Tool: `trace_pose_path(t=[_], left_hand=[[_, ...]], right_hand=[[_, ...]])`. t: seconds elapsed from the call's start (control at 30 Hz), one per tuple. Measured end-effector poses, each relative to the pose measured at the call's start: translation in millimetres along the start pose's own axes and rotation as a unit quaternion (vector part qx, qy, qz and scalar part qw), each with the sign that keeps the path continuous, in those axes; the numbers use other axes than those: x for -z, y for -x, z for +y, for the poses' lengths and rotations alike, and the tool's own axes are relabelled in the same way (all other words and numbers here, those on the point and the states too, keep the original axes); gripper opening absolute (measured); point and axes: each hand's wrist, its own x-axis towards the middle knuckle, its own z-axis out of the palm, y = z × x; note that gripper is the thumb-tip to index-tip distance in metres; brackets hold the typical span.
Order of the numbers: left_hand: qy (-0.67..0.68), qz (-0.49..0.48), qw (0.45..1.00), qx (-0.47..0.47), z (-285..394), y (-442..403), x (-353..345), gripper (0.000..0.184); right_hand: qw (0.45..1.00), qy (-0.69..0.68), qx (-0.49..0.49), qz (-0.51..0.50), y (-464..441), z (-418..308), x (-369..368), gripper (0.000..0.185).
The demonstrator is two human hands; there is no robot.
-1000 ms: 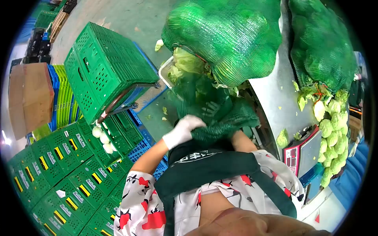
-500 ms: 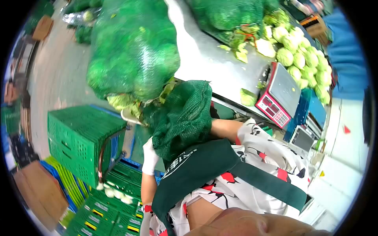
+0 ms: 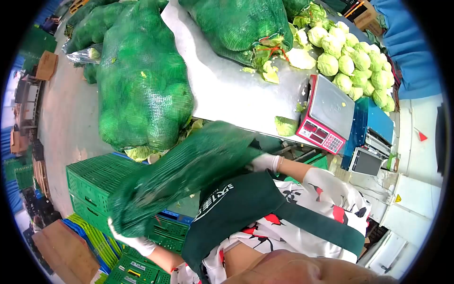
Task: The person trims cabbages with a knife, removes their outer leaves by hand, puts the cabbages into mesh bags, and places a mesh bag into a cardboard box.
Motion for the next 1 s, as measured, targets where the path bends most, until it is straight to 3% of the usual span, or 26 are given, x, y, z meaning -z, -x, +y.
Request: trace_pose_path(t=[0.1, 0.17, 0.23, 0.27, 0.33, 0.4, 0.43, 0.5, 0.53, 0.6, 0.7, 0.77, 0.83, 0.87, 0.9, 1.0], left_hand=[[-0.133, 0.008, 0.986, -0.097, 12.9, -14.8, 43.9, 0.039], [-0.135, 0.009, 0.982, -0.129, 48.4, 9.9, 13.3, 0.040], [-0.159, 0.038, 0.976, -0.143, 57.2, 21.7, 4.4, 0.040], [-0.168, 0.051, 0.973, -0.147, 59.9, 25.8, 1.2, 0.040], [-0.180, 0.081, 0.969, -0.149, 66.0, 31.1, 3.3, 0.041], [-0.189, 0.109, 0.965, -0.146, 75.0, 37.0, 8.7, 0.041], [-0.193, 0.121, 0.963, -0.145, 78.7, 40.9, 12.1, 0.041], [-0.199, 0.138, 0.960, -0.142, 85.7, 45.6, 19.9, 0.041], [-0.201, 0.143, 0.958, -0.143, 88.7, 47.2, 23.5, 0.042], [-0.202, 0.151, 0.957, -0.142, 91.8, 45.9, 31.5, 0.042], [-0.194, 0.160, 0.958, -0.141, 89.9, 39.8, 42.4, 0.042], [-0.185, 0.159, 0.959, -0.144, 85.7, 28.1, 48.6, 0.043], [-0.169, 0.153, 0.962, -0.149, 81.3, 16.1, 57.9, 0.043], [-0.156, 0.144, 0.965, -0.151, 79.2, 10.3, 65.2, 0.043], [-0.139, 0.133, 0.969, -0.154, 76.0, 4.0, 75.2, 0.043], [-0.139, 0.110, 0.964, -0.197, 70.4, -17.2, 98.0, 0.044]], right_hand=[[0.942, -0.330, 0.051, -0.032, -3.1, -96.1, 143.2, 0.048], [0.874, -0.484, 0.033, 0.015, -0.6, -87.4, 218.1, 0.034], [0.931, -0.289, -0.037, 0.219, 15.5, -39.3, 287.7, 0.025], [0.920, -0.151, -0.104, 0.348, 17.9, 19.3, 297.0, 0.026], [0.840, -0.046, -0.260, 0.474, 25.3, 164.8, 332.8, 0.044], [0.784, 0.006, -0.407, 0.468, 39.6, 309.5, 342.6, 0.068], [0.749, 0.115, -0.502, 0.417, 40.5, 339.8, 342.8, 0.076], [0.771, 0.143, -0.542, 0.304, 41.4, 382.1, 316.3, 0.093], [0.797, 0.048, -0.519, 0.306, 32.0, 332.1, 303.7, 0.094], [0.719, 0.101, -0.579, 0.372, -1.9, 273.8, 267.5, 0.096], [0.740, 0.154, -0.533, 0.380, -47.2, 207.7, 208.6, 0.093], [0.789, 0.168, -0.499, 0.316, -79.1, 132.3, 171.9, 0.091], [0.837, 0.215, -0.389, 0.319, -108.8, 65.3, 130.1, 0.084], [0.865, 0.170, -0.381, 0.280, -125.1, 19.6, 123.9, 0.079], [0.893, 0.165, -0.347, 0.234, -139.2, 3.3, 102.3, 0.077], [0.944, 0.133, -0.197, 0.230, -166.6, -63.3, 51.8, 0.072]])
